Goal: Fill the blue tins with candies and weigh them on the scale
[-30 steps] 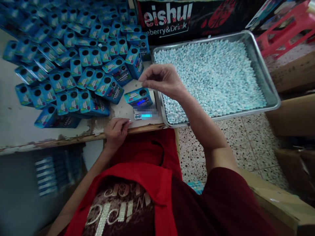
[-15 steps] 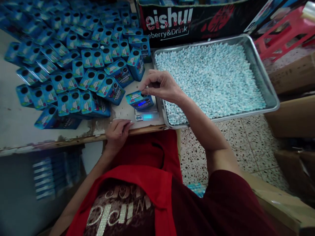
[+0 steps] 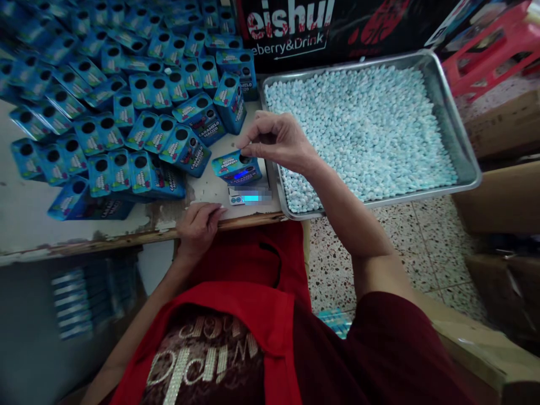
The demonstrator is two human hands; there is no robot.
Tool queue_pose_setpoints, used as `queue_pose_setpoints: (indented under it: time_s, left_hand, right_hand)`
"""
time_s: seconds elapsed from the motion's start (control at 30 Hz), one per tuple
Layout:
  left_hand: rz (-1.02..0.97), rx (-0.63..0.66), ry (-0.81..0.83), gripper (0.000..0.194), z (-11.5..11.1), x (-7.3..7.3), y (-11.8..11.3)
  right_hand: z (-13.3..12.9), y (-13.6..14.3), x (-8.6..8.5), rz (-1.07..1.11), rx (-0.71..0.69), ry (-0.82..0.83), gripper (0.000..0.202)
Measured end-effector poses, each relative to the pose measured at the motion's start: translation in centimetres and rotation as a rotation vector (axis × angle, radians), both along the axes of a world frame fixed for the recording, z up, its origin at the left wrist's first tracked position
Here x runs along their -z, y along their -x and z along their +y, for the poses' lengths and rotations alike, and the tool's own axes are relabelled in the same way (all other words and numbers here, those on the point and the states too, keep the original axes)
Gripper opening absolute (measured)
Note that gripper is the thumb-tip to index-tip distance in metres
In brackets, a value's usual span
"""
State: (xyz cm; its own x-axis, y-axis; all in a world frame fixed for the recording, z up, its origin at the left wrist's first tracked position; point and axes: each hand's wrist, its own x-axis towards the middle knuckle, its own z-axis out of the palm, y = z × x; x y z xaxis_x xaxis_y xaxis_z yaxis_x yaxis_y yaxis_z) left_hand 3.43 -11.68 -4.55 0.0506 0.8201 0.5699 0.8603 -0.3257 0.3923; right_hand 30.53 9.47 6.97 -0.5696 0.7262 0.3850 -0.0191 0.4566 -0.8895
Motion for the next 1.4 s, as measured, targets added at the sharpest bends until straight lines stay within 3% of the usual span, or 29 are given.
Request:
queue_pose_setpoints:
  time_s: [0.23, 0.37, 0.5, 0.63, 0.7, 0.77, 0.87, 1.0, 1.13, 1.27, 1.4]
  left_hand:
    - [0.034, 0.002, -0.064, 0.038, 0.3, 0.0, -0.2]
    - [0.061, 0.064, -0.198, 0.020, 0.2, -1.0, 0.2]
    - [-0.012, 0.165, -0.264, 0.008, 0.5, -3.5, -2.2]
    - [-0.034, 0.319, -0.235, 0.016, 2.6, -7.2, -8.2]
    - [0.035, 0.300, -0.191, 0.030, 4.0, -9.2, -10.6]
    - [0.150, 0.168, -0.125, 0.050, 5.2, -10.9, -11.7]
    - [0.308, -0.020, 0.046, 0.084, 6.6, -12.6, -10.9]
    - [0.333, -0.023, 0.261, 0.109, 8.0, -13.2, -8.3]
    - [0.181, 0.009, 0.312, 0.115, 8.7, -12.8, -6.4]
    - [0.059, 0.122, 0.345, 0.121, 9.4, -12.3, -5.4]
    - [0.090, 0.101, 0.245, 0.122, 10.2, -12.9, -6.5]
  right_hand:
    - [-0.5, -0.3, -1.2, -0.106, -0.023, -0.031, 0.038]
    - [-0.6, -0.1, -1.6, -0.027, 0.133, 0.072, 0.044]
    - [1.4, -0.4, -0.2, 0.118, 0.380, 0.301, 0.057]
    - [3.8, -2.1, 0.4, 0.305, 0.465, 0.548, 0.057]
    - [4.4, -3.0, -0.1, 0.372, 0.497, 0.641, 0.050]
    - [4.6, -3.8, -0.6, 0.382, 0.507, 0.694, 0.041]
    - [4.8, -4.5, -0.9, 0.354, 0.471, 0.697, 0.029]
    - [4.7, -4.3, -0.5, 0.349, 0.481, 0.661, 0.024]
    - [3.9, -3.2, -0.5, 0.117, 0.382, 0.413, 0.041]
    - [4.2, -1.9, -0.3, 0.032, 0.331, 0.392, 0.047]
    - [4.4, -1.9, 0.1, 0.003, 0.359, 0.318, 0.045]
